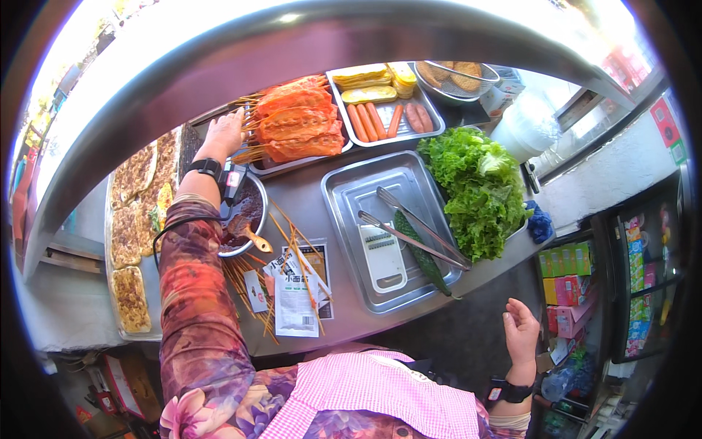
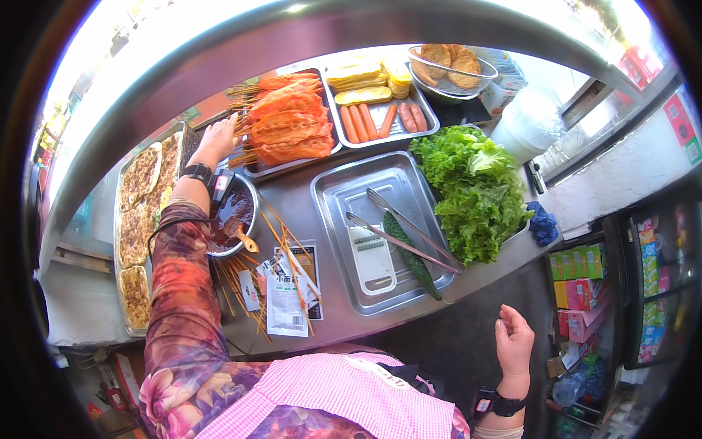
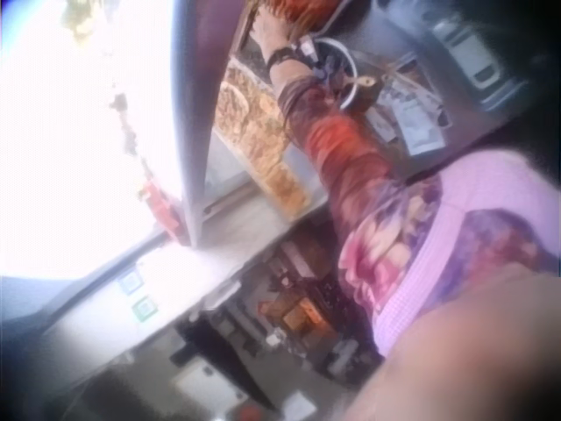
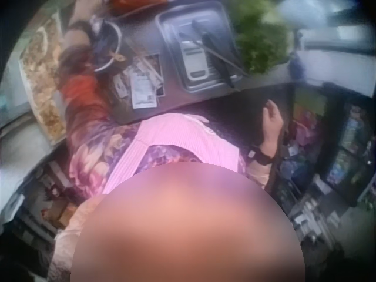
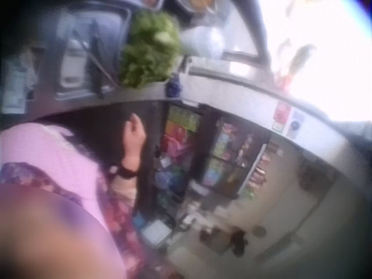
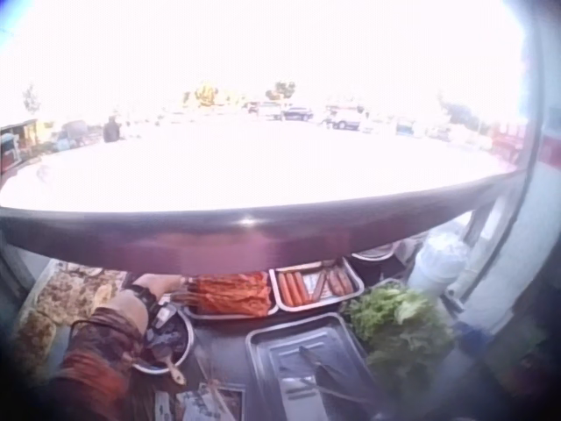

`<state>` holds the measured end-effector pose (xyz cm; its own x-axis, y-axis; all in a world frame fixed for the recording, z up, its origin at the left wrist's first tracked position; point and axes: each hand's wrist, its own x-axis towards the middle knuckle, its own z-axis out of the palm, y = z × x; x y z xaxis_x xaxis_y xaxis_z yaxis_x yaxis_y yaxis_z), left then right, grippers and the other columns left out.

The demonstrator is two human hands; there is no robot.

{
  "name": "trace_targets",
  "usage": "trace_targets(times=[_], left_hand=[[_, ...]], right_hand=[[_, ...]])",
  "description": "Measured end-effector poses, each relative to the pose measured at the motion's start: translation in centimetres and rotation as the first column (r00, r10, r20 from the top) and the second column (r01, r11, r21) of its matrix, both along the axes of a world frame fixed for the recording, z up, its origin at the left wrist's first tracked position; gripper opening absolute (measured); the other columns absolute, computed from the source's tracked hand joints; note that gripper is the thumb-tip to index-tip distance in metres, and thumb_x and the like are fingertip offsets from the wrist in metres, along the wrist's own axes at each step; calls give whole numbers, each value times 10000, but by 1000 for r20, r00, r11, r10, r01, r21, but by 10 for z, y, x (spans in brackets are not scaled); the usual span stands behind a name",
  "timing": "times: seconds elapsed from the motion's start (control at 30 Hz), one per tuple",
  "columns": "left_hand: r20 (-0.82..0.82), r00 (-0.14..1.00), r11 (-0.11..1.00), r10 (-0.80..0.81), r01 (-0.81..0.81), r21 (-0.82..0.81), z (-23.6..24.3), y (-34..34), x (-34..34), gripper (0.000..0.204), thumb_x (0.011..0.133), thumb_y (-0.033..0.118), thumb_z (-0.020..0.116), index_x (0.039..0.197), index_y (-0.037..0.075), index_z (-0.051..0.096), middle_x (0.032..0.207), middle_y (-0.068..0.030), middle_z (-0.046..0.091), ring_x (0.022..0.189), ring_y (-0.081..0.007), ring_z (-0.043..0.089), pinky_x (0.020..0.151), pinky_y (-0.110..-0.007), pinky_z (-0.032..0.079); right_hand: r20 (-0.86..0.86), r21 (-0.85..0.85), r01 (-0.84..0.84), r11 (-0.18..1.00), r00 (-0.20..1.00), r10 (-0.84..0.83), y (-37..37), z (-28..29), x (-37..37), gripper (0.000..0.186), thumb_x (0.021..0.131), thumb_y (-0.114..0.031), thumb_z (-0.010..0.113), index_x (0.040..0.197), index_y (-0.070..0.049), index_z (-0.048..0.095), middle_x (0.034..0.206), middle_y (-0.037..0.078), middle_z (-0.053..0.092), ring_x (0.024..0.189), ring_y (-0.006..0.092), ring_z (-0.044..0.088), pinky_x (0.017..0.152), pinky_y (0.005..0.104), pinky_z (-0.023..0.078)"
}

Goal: The person cooks orange batter on a flat griddle, flips and removes cooked pieces, then places them on a tray. They clean the griddle surface with a scraper and spatula, then crack eggs into a multi-cavity mold and spread the batter. The person also scrapes residue from the griddle into a container.

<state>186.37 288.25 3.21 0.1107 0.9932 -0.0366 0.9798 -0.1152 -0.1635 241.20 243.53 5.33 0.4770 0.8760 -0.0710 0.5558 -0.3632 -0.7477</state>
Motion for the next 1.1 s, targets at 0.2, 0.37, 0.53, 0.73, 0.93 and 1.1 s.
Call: trace_targets(times=[0.2,0.37,0.53,0.73,0.93,1.1], left_hand=[[137,987,990,-84,67,120,-2,-3,-13,901,683,297,723,1419,34,275,1336,-209,462,1254,-333,434,1044,-426,348],[312,935,970,-166,97,224,10,-17,-27,803,708,298,697,1372,5,354,1321,-232,470,1232,-354,447,1031,-403,364],[352,936,972,-31,-53,227,45,-60,-35,755,770,270,659,1383,-26,333,1326,-265,449,1245,-381,423,1051,-398,326],[792,601,986,-111,-36,166,81,-158,-9,570,882,218,614,1349,-29,399,1287,-198,515,1155,-268,519,984,-328,392],[984,74,962,-164,233,143,96,-329,107,415,909,96,577,1296,-12,473,1219,-117,559,1086,-196,549,948,-292,417],[987,-161,902,13,428,58,60,-445,244,230,890,80,603,1107,6,615,994,-73,653,876,-159,624,809,-274,492]], right_hand=[[33,14,38,999,999,-38,-13,7,2,308,805,8,610,1112,-11,621,987,128,658,858,171,651,747,276,519],[128,65,41,997,991,-49,-40,13,12,288,809,-60,616,1095,-22,630,985,144,664,858,209,666,767,293,527],[59,145,101,984,992,-111,-92,25,24,281,826,-50,615,1105,-20,624,1003,140,655,863,188,659,767,280,526],[32,211,221,952,972,-233,-202,26,44,282,825,-55,618,1105,-19,624,1000,135,660,868,187,659,769,282,527],[-6,268,391,881,915,-404,-350,19,64,291,814,-38,630,1104,-14,624,1002,126,667,882,183,660,777,285,529],[-18,288,515,807,846,-534,-464,22,65,278,818,-22,629,1095,-3,623,1011,117,669,889,174,659,786,283,529]])
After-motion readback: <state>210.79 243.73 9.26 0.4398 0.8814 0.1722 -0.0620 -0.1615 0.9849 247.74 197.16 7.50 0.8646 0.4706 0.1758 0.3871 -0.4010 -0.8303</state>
